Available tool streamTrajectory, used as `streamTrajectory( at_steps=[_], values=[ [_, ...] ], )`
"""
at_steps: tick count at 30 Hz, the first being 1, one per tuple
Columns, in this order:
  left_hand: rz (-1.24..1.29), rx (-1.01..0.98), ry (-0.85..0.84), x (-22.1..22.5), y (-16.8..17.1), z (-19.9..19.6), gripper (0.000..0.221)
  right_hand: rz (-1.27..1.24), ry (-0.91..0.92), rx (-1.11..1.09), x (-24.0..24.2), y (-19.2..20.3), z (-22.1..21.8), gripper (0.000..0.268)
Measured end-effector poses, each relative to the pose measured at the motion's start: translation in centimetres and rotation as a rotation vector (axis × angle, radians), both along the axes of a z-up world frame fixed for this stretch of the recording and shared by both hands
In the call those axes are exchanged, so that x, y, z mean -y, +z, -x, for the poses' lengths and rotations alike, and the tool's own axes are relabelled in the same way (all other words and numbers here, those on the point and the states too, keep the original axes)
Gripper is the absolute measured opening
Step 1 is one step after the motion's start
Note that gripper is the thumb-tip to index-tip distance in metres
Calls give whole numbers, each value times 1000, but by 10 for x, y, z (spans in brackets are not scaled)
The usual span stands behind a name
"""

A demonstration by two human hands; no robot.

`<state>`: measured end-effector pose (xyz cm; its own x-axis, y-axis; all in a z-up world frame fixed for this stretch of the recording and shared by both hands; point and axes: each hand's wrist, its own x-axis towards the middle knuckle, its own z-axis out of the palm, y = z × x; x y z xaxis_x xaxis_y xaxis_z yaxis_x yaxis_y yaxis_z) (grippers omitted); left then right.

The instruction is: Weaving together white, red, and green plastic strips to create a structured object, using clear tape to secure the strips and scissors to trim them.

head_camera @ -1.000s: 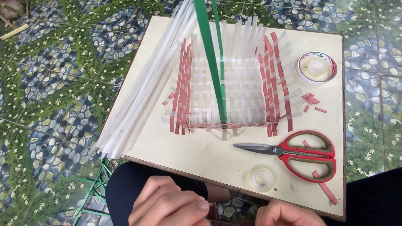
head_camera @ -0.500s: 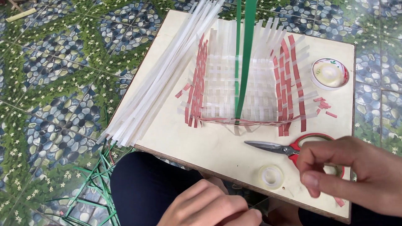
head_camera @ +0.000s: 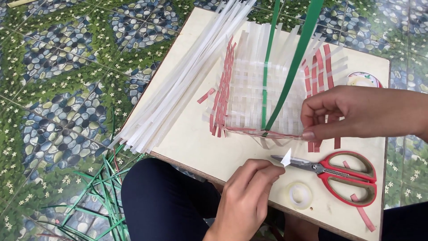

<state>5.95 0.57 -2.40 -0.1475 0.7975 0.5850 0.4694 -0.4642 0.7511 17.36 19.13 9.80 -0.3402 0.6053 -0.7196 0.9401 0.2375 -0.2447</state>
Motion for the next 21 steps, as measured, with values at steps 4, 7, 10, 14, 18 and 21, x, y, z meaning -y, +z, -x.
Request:
streamTrajectory(
  at_steps=[4, 7, 10, 14, 18, 21],
  values=[
    [-16, 11, 11, -1, -6, 0, 17, 65, -57, -131, -9, -9, 7, 17],
    [9, -9, 16, 1, -9, 2, 22, 25, -32, -27, -4, -3, 18, 18],
    [25, 11, 19, 2, -10, 4, 21, 29, -58, -10, 0, 3, 25, 18],
    [48, 81, -6, 4, -9, 5, 18, 24, -31, -15, -2, 3, 23, 18],
    [101, 124, -11, 6, -4, 3, 15, 33, -33, 1, -3, 4, 23, 17],
    [183, 96, 0, 11, 2, 4, 21, 30, -30, -17, -3, 3, 20, 19]
  ],
)
